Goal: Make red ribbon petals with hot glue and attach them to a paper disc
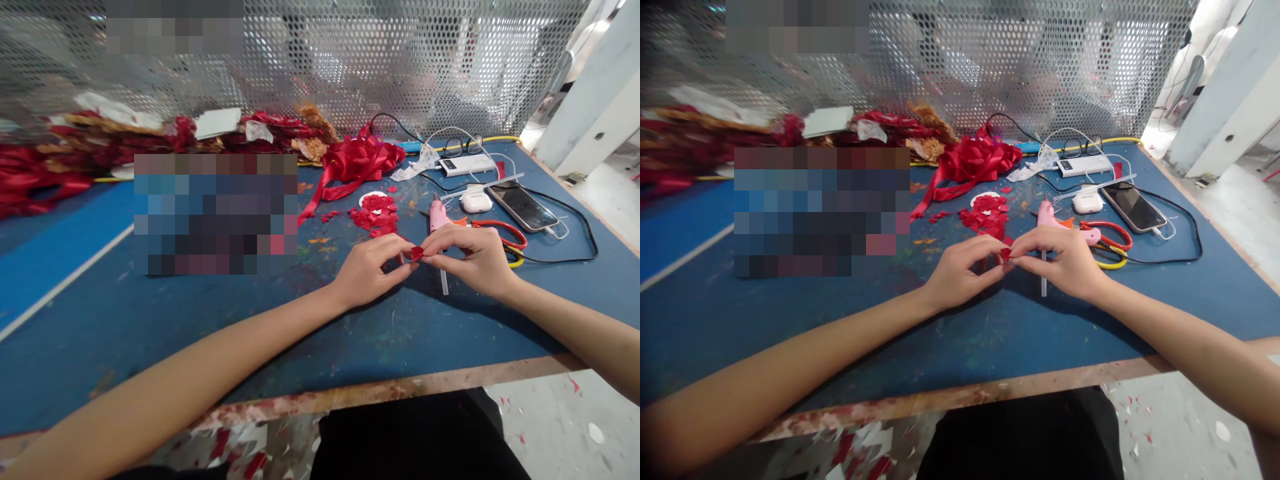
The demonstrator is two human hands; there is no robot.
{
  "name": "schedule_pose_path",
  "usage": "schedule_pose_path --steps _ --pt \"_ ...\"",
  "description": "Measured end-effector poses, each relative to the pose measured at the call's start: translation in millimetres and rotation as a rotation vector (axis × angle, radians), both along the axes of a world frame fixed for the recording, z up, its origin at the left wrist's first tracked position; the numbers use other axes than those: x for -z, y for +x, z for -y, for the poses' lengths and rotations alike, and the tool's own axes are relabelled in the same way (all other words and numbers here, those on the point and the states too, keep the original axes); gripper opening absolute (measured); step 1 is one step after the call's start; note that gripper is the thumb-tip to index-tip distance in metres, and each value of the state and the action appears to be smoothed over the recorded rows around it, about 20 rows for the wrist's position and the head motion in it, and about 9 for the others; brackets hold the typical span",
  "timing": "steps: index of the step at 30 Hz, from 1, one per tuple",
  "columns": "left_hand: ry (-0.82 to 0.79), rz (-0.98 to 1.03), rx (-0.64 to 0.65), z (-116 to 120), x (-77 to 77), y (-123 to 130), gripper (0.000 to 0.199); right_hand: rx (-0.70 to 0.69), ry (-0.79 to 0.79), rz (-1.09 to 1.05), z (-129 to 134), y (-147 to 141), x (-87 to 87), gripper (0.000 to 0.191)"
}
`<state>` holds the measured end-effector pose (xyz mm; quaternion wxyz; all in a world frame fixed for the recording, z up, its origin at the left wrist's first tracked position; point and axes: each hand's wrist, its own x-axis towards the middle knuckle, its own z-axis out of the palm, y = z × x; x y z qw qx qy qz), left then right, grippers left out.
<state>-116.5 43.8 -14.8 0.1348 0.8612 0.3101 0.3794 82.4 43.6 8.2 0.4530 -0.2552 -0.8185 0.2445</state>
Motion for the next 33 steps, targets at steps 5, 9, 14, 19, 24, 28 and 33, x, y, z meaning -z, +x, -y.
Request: schedule_pose_path --steps 5,9,14,19,24,28,33 --pt "0.042 0.023 -0.009 2.3 -1.0 1.5 0.014 0.021 -0.047 -0.033 1.9 -0.9 0.0 0.007" --pt "0.066 0.031 -0.036 6.5 -2.3 2.8 0.016 0.075 -0.128 -0.056 3.8 -2.3 0.5 0.008" --pt "0.105 0.102 -0.080 8.9 -2.9 4.1 0.016 0.130 -0.203 -0.091 4.8 -4.7 2.2 0.009" --pt "0.114 0.155 -0.073 8.8 -3.0 3.8 0.013 0.121 -0.246 -0.101 4.8 -6.6 3.5 0.011" --pt "0.124 0.172 -0.062 9.3 -3.4 3.5 0.012 0.112 -0.260 -0.102 5.0 -6.5 4.4 0.009" --pt "0.135 0.171 -0.069 8.5 -3.7 3.6 0.015 0.096 -0.265 -0.089 5.0 -6.1 4.9 0.007" --pt "0.142 0.169 -0.074 7.7 -3.9 3.2 0.015 0.042 -0.231 -0.127 5.0 -5.9 4.4 0.004"
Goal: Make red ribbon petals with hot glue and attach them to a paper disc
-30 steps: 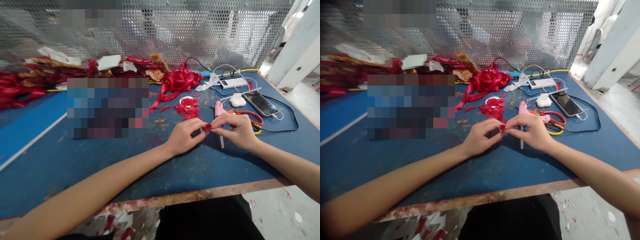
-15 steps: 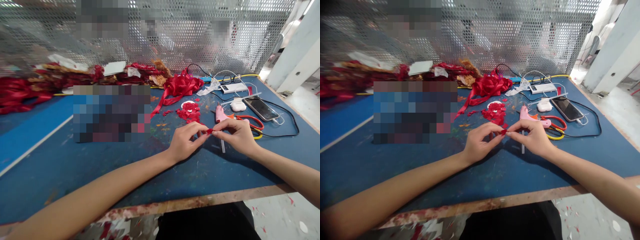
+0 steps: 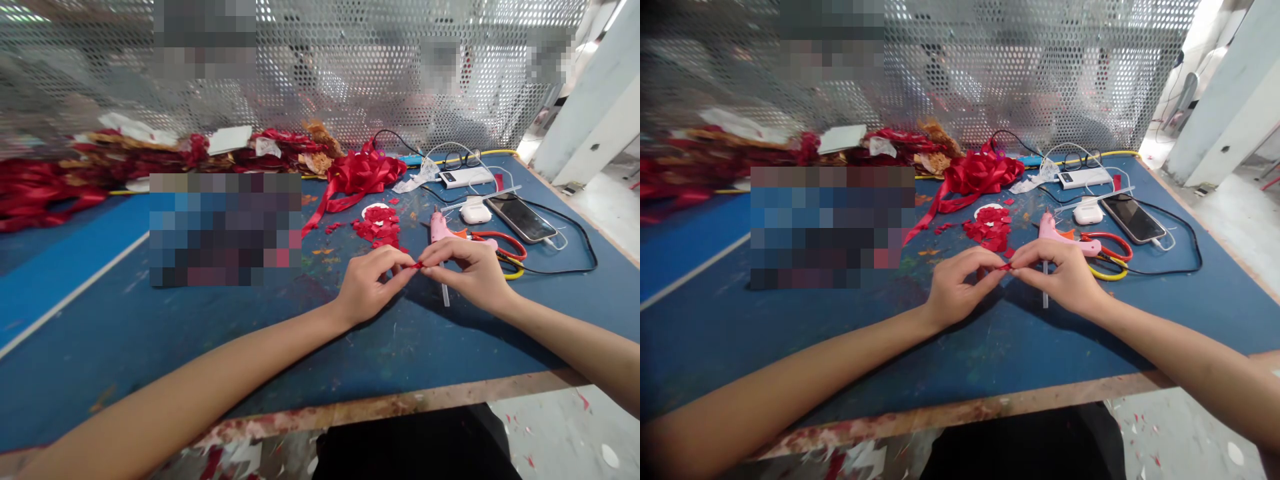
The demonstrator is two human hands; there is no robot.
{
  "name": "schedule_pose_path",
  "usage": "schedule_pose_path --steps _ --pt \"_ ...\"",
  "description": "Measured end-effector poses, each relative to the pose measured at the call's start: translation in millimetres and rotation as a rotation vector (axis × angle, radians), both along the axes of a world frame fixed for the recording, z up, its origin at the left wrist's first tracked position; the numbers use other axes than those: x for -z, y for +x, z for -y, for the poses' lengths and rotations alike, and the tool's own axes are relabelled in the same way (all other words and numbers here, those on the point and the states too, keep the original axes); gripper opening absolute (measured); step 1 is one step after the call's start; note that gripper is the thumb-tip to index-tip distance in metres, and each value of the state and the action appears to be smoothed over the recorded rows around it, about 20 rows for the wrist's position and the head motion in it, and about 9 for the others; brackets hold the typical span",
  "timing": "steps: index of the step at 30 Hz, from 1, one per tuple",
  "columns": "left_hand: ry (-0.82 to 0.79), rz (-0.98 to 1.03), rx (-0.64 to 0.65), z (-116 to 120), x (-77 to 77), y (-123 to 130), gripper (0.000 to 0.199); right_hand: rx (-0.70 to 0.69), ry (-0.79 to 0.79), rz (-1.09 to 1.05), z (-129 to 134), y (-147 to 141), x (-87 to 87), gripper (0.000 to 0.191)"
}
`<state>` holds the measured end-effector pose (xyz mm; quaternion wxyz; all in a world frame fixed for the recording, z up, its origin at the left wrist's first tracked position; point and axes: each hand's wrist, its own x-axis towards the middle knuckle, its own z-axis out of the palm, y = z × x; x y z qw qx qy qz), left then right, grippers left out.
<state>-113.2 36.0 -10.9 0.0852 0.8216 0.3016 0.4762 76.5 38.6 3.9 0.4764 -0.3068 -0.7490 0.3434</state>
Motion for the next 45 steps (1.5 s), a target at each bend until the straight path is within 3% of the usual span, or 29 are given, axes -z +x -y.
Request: schedule_pose_path --steps 6,14,27,39,45 --pt "-0.002 0.000 0.005 -0.2 0.6 -0.5 0.015 0.032 -0.043 0.018 -0.4 0.8 0.6 0.001" --pt "-0.034 -0.013 0.044 -0.5 1.2 -0.3 0.011 -0.022 -0.075 -0.059 1.6 -1.8 3.6 0.016" --pt "-0.052 -0.091 0.011 -1.5 1.4 0.8 0.008 0.134 0.405 0.319 4.7 0.1 0.6 0.014" --pt "-0.060 -0.107 -0.004 0.4 1.3 1.0 0.008 0.111 0.524 0.405 4.8 0.2 2.5 0.014" --pt "-0.082 -0.191 -0.008 -0.8 0.3 1.5 0.010 0.059 0.682 0.508 1.8 0.4 4.9 0.017"
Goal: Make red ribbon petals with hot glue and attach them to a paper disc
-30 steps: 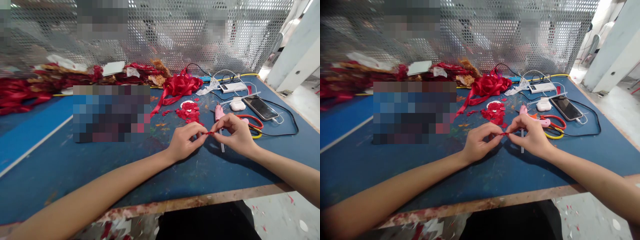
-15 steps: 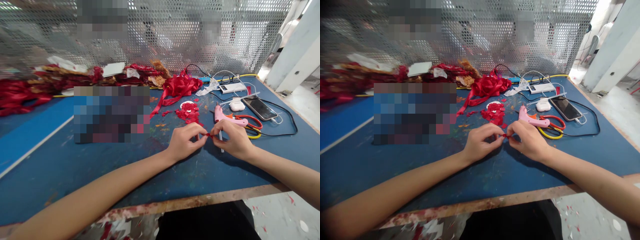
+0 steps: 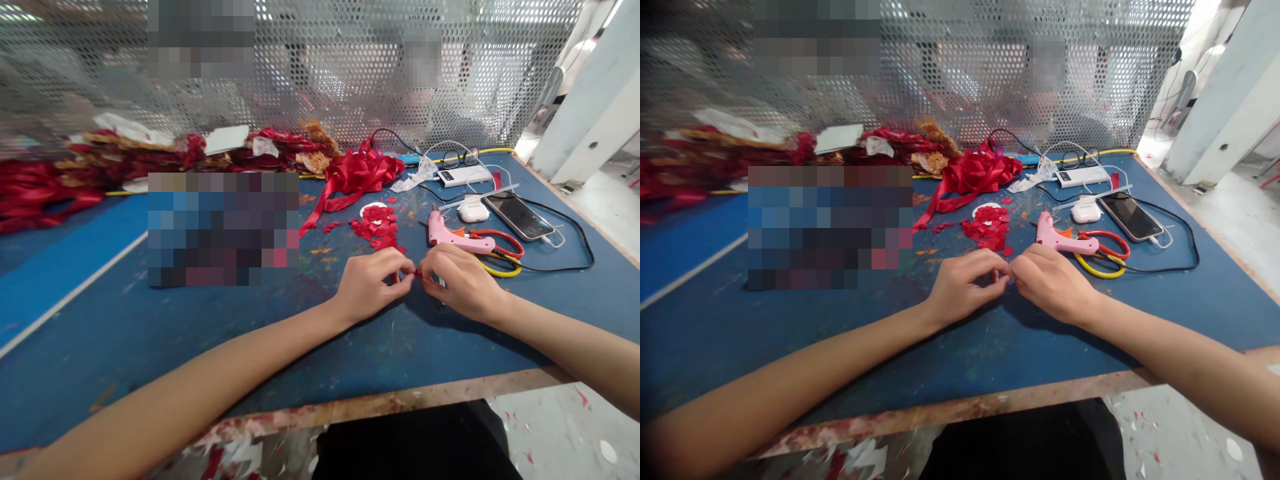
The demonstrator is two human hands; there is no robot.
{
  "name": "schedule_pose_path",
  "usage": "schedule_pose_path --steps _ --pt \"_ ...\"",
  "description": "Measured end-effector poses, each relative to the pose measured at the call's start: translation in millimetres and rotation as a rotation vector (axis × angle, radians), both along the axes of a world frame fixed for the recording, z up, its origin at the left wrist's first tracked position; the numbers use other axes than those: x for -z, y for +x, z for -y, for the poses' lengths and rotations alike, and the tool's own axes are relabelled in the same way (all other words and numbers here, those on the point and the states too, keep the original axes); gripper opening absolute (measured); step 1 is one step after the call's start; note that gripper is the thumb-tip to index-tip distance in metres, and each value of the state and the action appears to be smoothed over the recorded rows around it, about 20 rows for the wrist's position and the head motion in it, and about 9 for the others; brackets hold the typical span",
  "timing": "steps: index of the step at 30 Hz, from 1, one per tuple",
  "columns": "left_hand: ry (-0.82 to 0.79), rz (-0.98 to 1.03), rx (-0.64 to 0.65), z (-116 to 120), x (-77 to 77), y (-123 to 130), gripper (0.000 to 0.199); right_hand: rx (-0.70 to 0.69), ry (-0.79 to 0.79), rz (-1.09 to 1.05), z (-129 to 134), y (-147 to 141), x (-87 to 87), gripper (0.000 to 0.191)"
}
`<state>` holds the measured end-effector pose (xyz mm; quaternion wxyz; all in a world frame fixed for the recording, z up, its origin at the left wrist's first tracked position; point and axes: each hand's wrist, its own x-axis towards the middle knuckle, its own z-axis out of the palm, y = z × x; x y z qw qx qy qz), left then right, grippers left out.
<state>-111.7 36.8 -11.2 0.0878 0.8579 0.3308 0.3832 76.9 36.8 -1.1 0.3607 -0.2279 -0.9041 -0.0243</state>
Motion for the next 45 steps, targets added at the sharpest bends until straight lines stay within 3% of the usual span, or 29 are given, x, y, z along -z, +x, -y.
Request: schedule_pose_path --steps 7,13,19,24,29,31,36,45 --pt "0.155 -0.185 -0.011 -1.1 0.9 -3.5 0.013 -0.022 0.210 0.234 3.2 1.3 -6.3 0.032" --pt "0.374 -0.379 -0.049 -1.9 1.8 -4.4 0.022 0.005 0.288 0.280 5.7 -0.9 -8.1 0.036" --pt "0.350 -0.383 -0.026 1.2 3.4 -0.7 0.018 0.021 0.334 0.185 7.2 -3.0 -9.4 0.031" --pt "0.174 -0.180 -0.107 -11.2 4.8 -7.4 0.012 0.123 0.219 0.042 2.1 0.0 -7.0 0.025" --pt "0.117 -0.029 -0.476 -54.6 4.1 -53.3 0.014 0.215 0.050 -0.051 -4.6 8.4 -6.5 0.019" --pt "0.069 0.043 -0.559 -71.6 4.2 -77.1 0.016 0.220 0.005 -0.069 -6.2 11.4 -6.6 0.019" --pt "0.047 -0.073 -0.560 -95.9 8.8 -112.7 0.013 0.226 -0.071 -0.040 -8.5 14.0 -5.8 0.019" --pt "0.001 -0.167 -0.567 -103.4 15.3 -115.1 0.018 0.272 -0.153 -0.010 -12.7 15.5 -3.7 0.020"
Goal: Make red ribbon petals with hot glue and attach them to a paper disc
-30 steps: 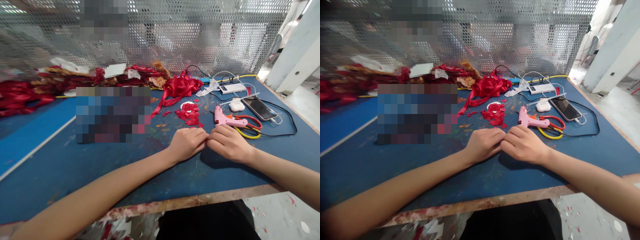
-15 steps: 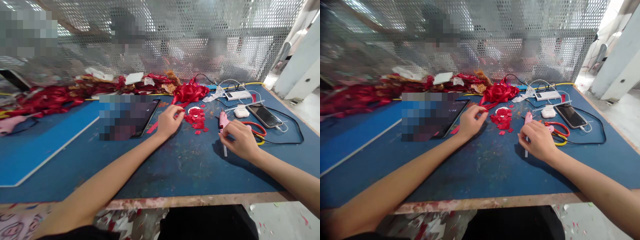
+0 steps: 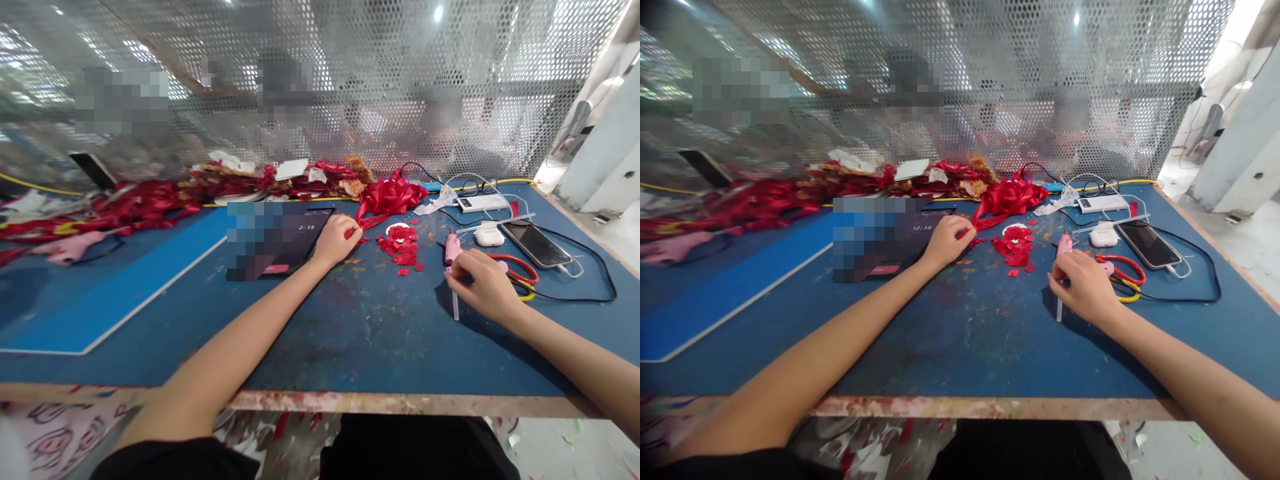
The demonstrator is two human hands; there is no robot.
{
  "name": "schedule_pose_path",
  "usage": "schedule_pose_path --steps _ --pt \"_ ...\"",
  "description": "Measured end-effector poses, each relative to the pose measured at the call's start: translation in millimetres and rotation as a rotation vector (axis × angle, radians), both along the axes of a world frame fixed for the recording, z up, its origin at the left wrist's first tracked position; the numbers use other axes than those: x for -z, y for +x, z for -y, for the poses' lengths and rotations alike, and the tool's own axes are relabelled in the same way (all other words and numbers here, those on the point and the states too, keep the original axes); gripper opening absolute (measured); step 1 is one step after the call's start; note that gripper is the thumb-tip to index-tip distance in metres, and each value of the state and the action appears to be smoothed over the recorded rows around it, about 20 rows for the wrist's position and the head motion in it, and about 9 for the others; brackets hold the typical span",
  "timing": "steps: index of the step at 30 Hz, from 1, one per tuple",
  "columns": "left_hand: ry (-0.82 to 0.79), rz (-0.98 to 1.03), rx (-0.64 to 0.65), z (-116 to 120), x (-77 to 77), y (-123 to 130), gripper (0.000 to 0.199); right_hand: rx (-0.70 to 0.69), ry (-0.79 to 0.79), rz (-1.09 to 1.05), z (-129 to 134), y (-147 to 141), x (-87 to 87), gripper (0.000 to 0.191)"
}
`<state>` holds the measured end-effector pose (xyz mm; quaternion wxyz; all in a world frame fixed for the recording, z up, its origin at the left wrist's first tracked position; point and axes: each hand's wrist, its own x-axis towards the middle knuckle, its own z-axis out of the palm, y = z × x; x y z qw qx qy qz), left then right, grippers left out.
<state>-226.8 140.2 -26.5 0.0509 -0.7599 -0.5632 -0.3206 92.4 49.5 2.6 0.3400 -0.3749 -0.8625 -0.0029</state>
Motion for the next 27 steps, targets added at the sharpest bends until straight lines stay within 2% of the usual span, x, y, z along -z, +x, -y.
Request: schedule_pose_path --steps 7,11,14,16,27 --pt "0.013 0.013 -0.024 1.2 -1.0 1.3 0.020 -0.038 -0.029 0.013 -1.3 0.3 2.7 0.017" --pt "0.014 0.084 -0.029 2.3 -0.9 1.3 0.003 -0.047 -0.042 0.009 -1.8 0.5 4.9 0.016" --pt "-0.002 0.120 0.014 3.7 -1.1 0.8 0.022 -0.045 -0.058 0.022 -2.1 0.7 5.6 0.016" --pt "-0.013 0.129 0.036 5.0 -1.3 0.7 0.028 -0.042 -0.068 0.036 -2.2 0.7 5.5 0.017" --pt "-0.019 0.082 0.002 7.7 -1.6 4.9 0.025 -0.046 -0.107 0.057 -2.7 0.6 5.4 0.017"
